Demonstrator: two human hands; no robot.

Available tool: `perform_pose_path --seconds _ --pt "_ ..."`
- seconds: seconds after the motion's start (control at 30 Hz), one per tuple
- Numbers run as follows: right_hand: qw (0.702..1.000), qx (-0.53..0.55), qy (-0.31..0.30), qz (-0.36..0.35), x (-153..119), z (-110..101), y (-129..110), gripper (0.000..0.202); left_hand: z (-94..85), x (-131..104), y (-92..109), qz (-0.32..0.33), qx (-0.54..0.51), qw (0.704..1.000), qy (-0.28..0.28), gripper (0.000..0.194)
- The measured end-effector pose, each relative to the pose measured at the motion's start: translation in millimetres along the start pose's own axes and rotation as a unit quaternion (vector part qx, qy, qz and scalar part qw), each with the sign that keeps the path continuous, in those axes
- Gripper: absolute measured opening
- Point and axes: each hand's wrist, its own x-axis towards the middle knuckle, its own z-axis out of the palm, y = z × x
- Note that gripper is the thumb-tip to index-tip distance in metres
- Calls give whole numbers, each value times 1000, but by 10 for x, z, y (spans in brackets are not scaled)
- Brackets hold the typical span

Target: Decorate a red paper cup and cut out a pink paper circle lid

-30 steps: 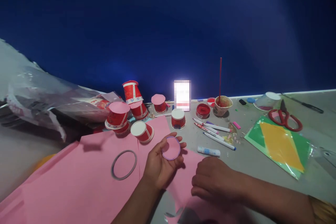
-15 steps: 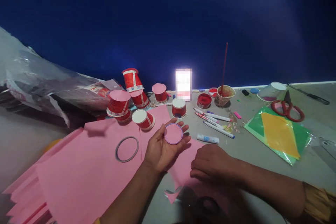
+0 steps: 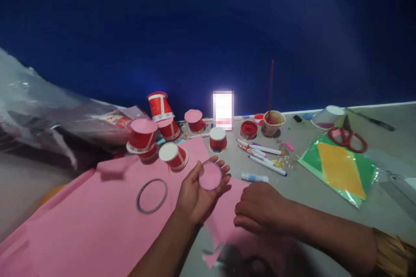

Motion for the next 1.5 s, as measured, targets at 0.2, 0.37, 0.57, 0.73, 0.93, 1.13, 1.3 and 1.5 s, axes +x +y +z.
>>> perform_pose_path --seconds 0.2,0.37,0.57,0.73,0.93,1.13,1.3,1.5 --pt "944 -179 124 247 134 -892 727 46 -33 25 -46 54 105 991 59 14" --pt "881 -166 184 402 145 -1347 1122 35 -78 18 -68 102 166 980 30 25" --pt "881 -164 -118 428 85 -1030 876 24 -71 -16 -54 125 240 962 40 48" --pt "890 -124 -185 397 -10 -899 706 16 -21 -31 -64 126 260 956 40 48" --pt "927 -94 -224 286 -19 -577 450 22 8 -49 -65 135 221 966 21 35" --pt "943 -92 -142 287 227 -656 297 26 53 -56 -27 33 91 995 11 29" --pt "953 -134 -56 267 487 -495 103 35 67 -52 -80 46 9 998 -32 42" --pt "963 -161 -38 212 503 -194 33 35 22 -57 -177 72 43 992 -94 46"
